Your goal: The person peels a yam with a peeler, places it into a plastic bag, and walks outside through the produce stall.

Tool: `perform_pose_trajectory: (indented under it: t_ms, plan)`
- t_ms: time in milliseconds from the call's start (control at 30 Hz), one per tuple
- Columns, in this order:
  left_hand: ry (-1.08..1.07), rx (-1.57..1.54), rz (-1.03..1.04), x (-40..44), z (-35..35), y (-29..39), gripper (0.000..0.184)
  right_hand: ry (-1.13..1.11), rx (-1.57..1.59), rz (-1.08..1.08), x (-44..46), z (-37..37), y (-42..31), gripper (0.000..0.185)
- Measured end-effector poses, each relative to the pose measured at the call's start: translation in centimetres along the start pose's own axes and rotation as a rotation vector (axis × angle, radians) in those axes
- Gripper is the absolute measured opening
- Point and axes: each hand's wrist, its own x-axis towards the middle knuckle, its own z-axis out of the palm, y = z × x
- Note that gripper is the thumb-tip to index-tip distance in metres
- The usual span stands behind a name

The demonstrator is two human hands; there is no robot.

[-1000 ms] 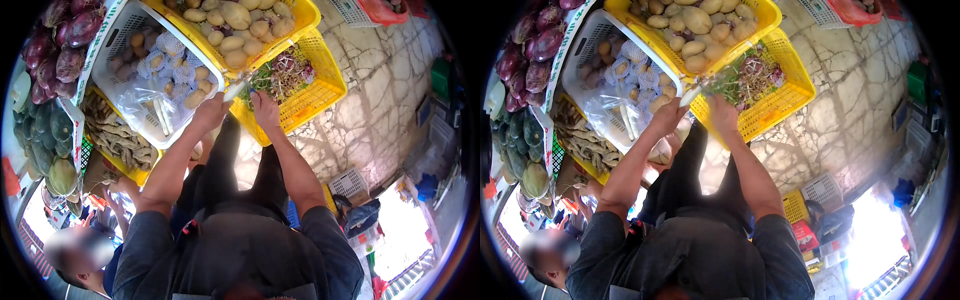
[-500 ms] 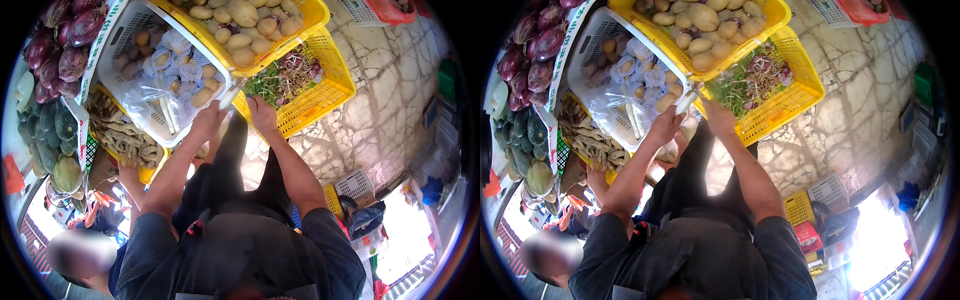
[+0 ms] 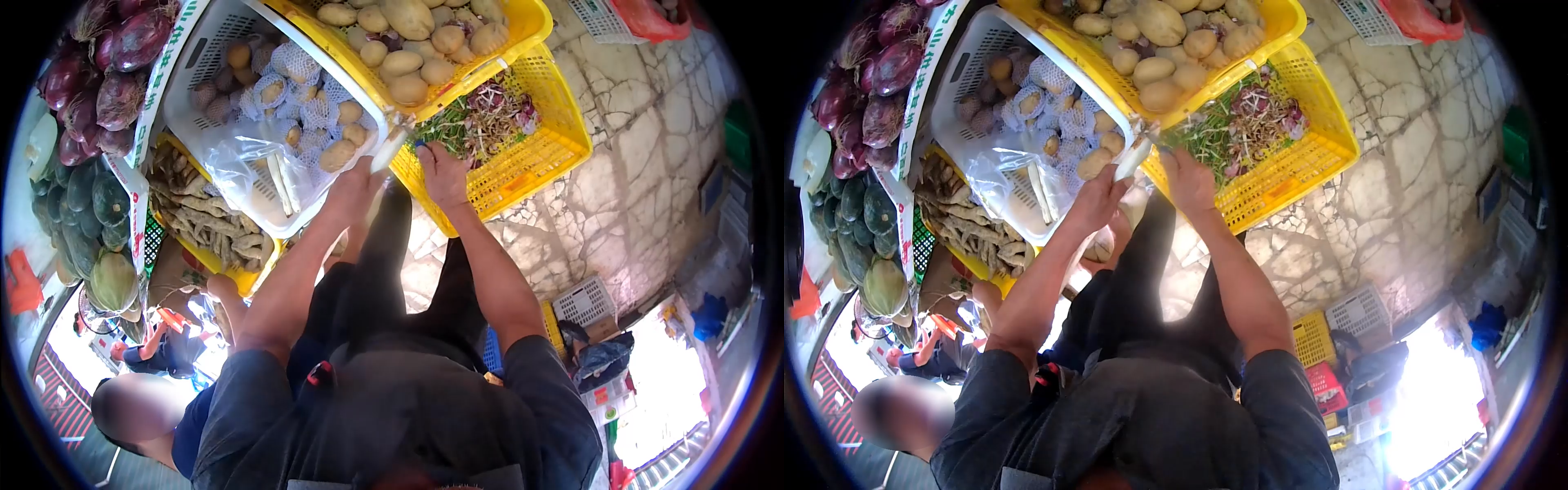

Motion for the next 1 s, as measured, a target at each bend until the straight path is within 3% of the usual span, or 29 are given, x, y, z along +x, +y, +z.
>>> perform_pose_trajectory:
  t_ms: [233,333,467,667,767,867,1000]
  plan:
    - [0.052,0.133,0.031,0.8,0.5,-0.3,0.043,0.038,-0.178,-0.177,0.2,-0.4,-0.3,0.030]
    - [0.054,0.156,0.034,0.6,0.4,-0.1,0.042,0.046,-0.163,0.038,1.9,-1.3,0.5,0.033]
    - [0.090,0.205,0.070,0.1,0.3,0.4,0.042,0.006,-0.041,0.084,0.4,-1.2,-1.7,0.034]
    - [0.073,0.245,0.038,0.3,0.6,0.4,0.041,0.066,-0.203,-0.221,-0.4,-0.2,-0.9,0.031]
    - [0.061,0.249,0.000,0.2,0.5,0.8,0.041,0.087,-0.235,0.136,1.4,-1.4,0.7,0.032]
    - [0.073,0.282,0.009,0.2,0.4,0.8,0.041,0.162,-0.158,-0.002,0.0,-1.0,-0.8,0.031]
    - [0.061,0.303,-0.020,0.2,0.1,1.8,0.042,0.049,-0.248,-0.092,-1.3,-0.1,-2.2,0.031]
